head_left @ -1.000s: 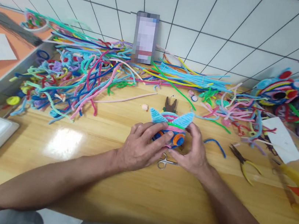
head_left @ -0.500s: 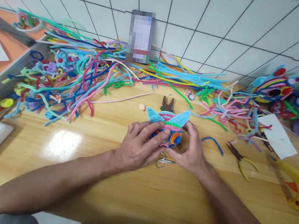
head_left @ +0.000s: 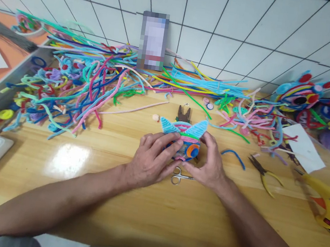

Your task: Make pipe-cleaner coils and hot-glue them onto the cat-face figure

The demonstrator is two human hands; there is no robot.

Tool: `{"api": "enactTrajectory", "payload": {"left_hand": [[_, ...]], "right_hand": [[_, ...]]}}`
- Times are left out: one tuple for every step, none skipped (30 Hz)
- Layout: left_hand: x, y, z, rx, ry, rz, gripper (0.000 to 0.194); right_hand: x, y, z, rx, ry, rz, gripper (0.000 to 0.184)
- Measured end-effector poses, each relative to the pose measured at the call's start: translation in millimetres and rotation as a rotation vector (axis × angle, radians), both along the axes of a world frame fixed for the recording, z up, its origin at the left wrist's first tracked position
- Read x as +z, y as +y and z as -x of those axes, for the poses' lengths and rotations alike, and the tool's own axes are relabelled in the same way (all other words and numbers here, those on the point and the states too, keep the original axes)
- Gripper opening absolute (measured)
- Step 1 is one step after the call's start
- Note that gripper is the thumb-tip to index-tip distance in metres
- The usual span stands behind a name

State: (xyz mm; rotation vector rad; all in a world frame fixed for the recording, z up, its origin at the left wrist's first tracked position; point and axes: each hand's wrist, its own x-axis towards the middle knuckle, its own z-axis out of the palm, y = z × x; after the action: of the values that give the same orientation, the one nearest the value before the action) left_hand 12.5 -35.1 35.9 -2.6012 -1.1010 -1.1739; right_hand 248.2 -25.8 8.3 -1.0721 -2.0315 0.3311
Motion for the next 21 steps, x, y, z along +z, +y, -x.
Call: {"api": "enactTrajectory", "payload": {"left_hand": [[0.0, 0.1, 0.0, -0.003, -0.002, -0.001, 0.055], [0.0, 0.4, 0.0, -0.003, -0.005, 0.000, 0.055], [0.0, 0.6, -0.1, -0.003, -0.008, 0.002, 0.056], [0.0, 0.8, -0.3, -0.003, -0.010, 0.001, 0.056], [0.0, 1.1, -0.5, -0.002, -0.012, 0.000, 0.055], [0.0, 1.2, -0.9, 0.001, -0.013, -0.002, 0.054], [-0.1, 1.3, -1.3, 0.004, -0.014, -0.003, 0.053], [-0.4, 1.3, -1.6, 0.005, -0.016, -0.004, 0.053], [-0.8, 1.3, -1.9, 0.005, -0.019, -0.004, 0.053], [-1.3, 1.2, -2.1, 0.005, -0.027, 0.000, 0.055], [-1.9, 1.1, -2.0, 0.000, -0.046, 0.006, 0.058], [-2.6, 1.3, -1.5, -0.014, -0.077, 0.015, 0.061], [-3.5, 1.7, -0.7, -0.032, -0.120, 0.026, 0.064], [-4.3, 2.5, 0.4, -0.046, -0.173, 0.042, 0.065], [-5.3, 3.8, 1.8, -0.052, -0.228, 0.061, 0.065], [-6.3, 5.6, 3.4, -0.049, -0.283, 0.086, 0.063], [-7.5, 7.8, 5.0, -0.038, -0.333, 0.118, 0.060], [-8.8, 10.3, 6.6, -0.022, -0.381, 0.157, 0.057], [-10.2, 12.9, 7.9, -0.007, -0.425, 0.199, 0.055], [-11.8, 15.6, 8.9, 0.000, -0.463, 0.240, 0.054], [-13.4, 18.2, 9.7, 0.003, -0.498, 0.275, 0.054]], "right_hand": [[0.1, 0.0, 0.0, 0.002, 0.004, 0.001, 0.101], [0.1, 0.1, 0.1, 0.004, 0.007, 0.003, 0.102], [0.1, 0.2, 0.1, 0.006, 0.009, 0.005, 0.103], [0.0, 0.3, 0.2, 0.007, 0.011, 0.008, 0.103], [-0.2, 0.5, 0.3, 0.007, 0.013, 0.011, 0.104], [-0.5, 0.8, 0.4, 0.008, 0.015, 0.012, 0.104], [-0.9, 1.0, 0.6, 0.009, 0.017, 0.012, 0.105], [-1.3, 1.3, 0.9, 0.011, 0.018, 0.009, 0.104], [-1.8, 1.7, 1.1, 0.011, 0.018, 0.006, 0.104], [-2.3, 2.1, 1.3, 0.011, 0.019, 0.004, 0.104], [-2.7, 2.5, 1.5, 0.010, 0.022, 0.001, 0.103], [-3.0, 3.0, 1.6, 0.008, 0.027, 0.002, 0.103], [-3.2, 3.5, 1.7, 0.009, 0.033, 0.003, 0.103], [-3.4, 4.0, 1.8, 0.014, 0.039, 0.004, 0.103], [-3.5, 4.5, 2.0, 0.019, 0.045, 0.005, 0.103], [-3.9, 4.9, 2.2, 0.023, 0.049, 0.005, 0.103], [-4.3, 5.2, 2.6, 0.024, 0.051, 0.006, 0.103], [-4.9, 5.3, 3.1, 0.023, 0.053, 0.007, 0.103], [-5.5, 5.4, 3.7, 0.020, 0.052, 0.009, 0.103], [-5.9, 5.4, 4.2, 0.018, 0.050, 0.013, 0.103], [-5.6, 5.5, 4.5, 0.019, 0.043, 0.017, 0.103]]}}
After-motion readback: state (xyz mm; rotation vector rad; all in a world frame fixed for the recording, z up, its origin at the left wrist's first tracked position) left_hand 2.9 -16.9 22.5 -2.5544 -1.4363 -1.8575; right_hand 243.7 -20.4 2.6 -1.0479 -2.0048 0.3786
